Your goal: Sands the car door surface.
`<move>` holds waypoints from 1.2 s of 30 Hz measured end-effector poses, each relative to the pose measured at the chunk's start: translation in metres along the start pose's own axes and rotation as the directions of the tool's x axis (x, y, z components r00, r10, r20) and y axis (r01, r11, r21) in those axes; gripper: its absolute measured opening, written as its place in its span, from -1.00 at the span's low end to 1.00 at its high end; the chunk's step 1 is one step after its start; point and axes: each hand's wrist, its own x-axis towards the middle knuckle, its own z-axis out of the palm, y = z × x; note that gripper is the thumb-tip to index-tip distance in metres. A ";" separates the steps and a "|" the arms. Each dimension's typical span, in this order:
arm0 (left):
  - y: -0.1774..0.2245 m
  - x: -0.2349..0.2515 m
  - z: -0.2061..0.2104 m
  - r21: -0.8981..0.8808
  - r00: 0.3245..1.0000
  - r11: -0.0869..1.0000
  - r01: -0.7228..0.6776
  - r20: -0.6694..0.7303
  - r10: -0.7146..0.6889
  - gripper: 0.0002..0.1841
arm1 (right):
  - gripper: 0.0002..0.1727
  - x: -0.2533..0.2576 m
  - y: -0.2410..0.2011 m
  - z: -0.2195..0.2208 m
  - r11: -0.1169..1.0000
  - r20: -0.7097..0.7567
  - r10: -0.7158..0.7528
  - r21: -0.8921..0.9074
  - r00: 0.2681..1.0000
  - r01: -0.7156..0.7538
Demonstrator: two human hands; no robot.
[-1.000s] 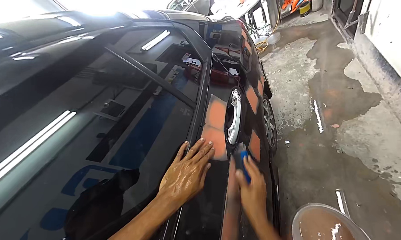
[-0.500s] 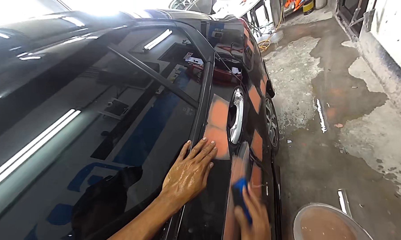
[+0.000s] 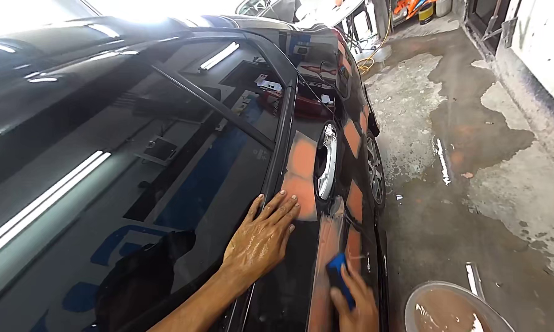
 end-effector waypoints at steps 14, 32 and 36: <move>-0.002 0.000 -0.001 0.004 1.000 1.000 -0.003 0.013 0.003 -0.47 | -0.50 0.067 0.013 0.011 0.997 -0.064 -0.020 -0.074 0.998 0.015; 0.000 -0.003 0.000 -0.015 0.998 1.000 0.006 -0.055 -0.006 -0.50 | -0.54 0.064 -0.028 0.001 0.997 0.046 -0.080 -0.018 0.996 0.081; 0.004 -0.008 -0.002 -0.014 0.999 1.000 0.005 -0.049 -0.006 -0.50 | -0.50 0.094 -0.029 0.008 0.989 -0.011 -0.085 -0.120 0.996 0.083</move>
